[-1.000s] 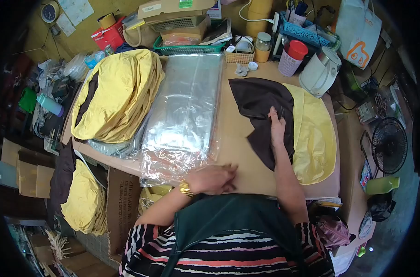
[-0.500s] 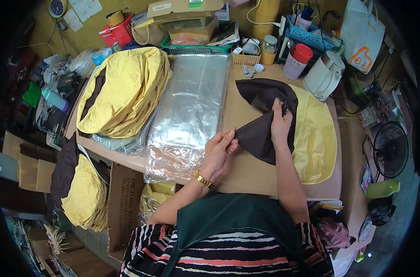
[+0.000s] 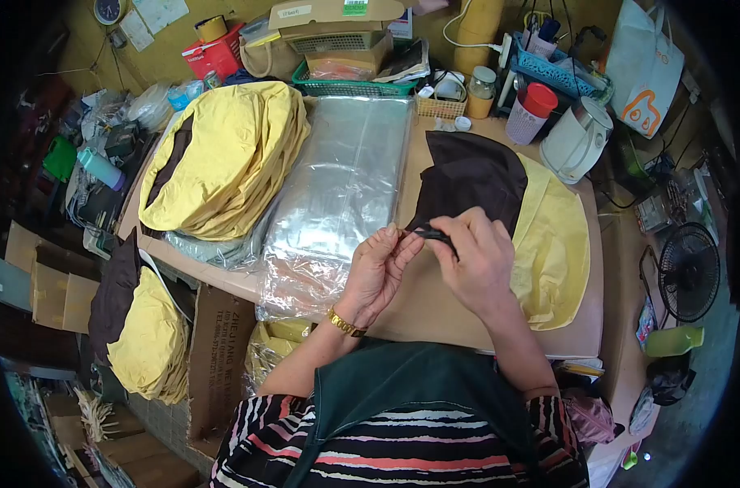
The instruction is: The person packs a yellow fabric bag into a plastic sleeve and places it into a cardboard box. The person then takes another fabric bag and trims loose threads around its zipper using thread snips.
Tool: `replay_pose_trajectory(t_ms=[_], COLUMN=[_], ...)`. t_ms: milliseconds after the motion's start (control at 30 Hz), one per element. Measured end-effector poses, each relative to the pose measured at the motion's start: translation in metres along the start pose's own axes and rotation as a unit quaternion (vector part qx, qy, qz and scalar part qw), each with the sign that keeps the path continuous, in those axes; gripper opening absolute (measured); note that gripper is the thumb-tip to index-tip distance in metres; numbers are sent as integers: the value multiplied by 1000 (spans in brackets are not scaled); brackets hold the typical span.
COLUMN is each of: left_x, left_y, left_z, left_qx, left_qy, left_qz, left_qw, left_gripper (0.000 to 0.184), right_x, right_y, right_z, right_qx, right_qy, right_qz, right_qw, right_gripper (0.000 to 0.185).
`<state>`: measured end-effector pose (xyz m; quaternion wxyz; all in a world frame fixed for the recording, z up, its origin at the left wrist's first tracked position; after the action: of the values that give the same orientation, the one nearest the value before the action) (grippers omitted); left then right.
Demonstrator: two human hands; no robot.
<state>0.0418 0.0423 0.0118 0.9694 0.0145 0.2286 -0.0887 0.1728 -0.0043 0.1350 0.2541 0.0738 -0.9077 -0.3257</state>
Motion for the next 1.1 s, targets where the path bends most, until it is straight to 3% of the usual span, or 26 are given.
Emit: replay_pose_trajectory(t_ms=[167, 300, 400, 500, 567, 600, 633, 700, 733, 867, 933, 967, 1000, 1067, 1100], left_x=[-1, -3, -4, -10, -26, -42, -65, -108, -126, -158, -169, -181, -196, -207, -203], left_y=[-1, -2, -6, -11, -6, -1, 4, 19, 22, 22, 21, 20, 16, 10, 10], left_z=[3, 5, 10, 10, -3, -13, -21, -55, -60, -57, -68, -82, -94, -87, -68], left_qx=[17, 40, 63, 56, 24, 19, -54, -102, -107, -87, -65, -65, -92, -115, -115], left_qy=[32, 70, 81, 128, 184, 196, 224, 223, 184, 209, 267, 268, 438, 721, 722], left_qz=[3, 27, 29, 29, 72, 115, 143, 218, 244, 333, 367, 365, 346, 340, 336], left_qw=[999, 996, 994, 990, 980, 974, 963, 945, 946, 915, 889, 889, 825, 593, 594], left_gripper=[16, 16, 17, 19, 20, 21, 18, 16, 18, 21, 26, 26, 26, 18, 18], right_x=[16, 19, 21, 9, -28, -49, -69, -104, -113, -81, -59, -60, -65, -102, -132], right_y=[-4, -3, -5, -9, -5, -12, -25, -65, -87, -111, -116, -106, -79, -34, -13], right_z=[4, 6, 6, 14, 23, 33, 40, 69, 84, 77, 78, 67, 46, 30, 24], right_qx=[-46, -44, -37, 4, 64, 92, 87, 184, 264, 320, 450, 451, 413, 316, 257], right_qy=[-36, -38, -42, -2, 100, 28, 22, -62, -87, -62, 90, 90, 124, 128, 99], right_qz=[-95, -101, -93, -55, 140, 177, 183, 215, 228, 276, 142, 144, 194, 266, 289], right_qw=[994, 993, 994, 998, 983, 979, 979, 957, 933, 904, 877, 876, 881, 901, 917], right_gripper=[19, 14, 25, 15, 22, 40, 40, 56, 68, 65, 58, 58, 51, 45, 45])
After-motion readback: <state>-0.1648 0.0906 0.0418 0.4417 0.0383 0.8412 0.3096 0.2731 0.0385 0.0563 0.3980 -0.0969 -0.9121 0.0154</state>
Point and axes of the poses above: each hand's wrist, its own y-axis towards the middle knuckle, its own z-axis out of the palm, x = y × z, the point moved 6 cm from there along y, towards the middle knuckle, and after that the axes turned 14 degrees about z, right-handed, at the moved point
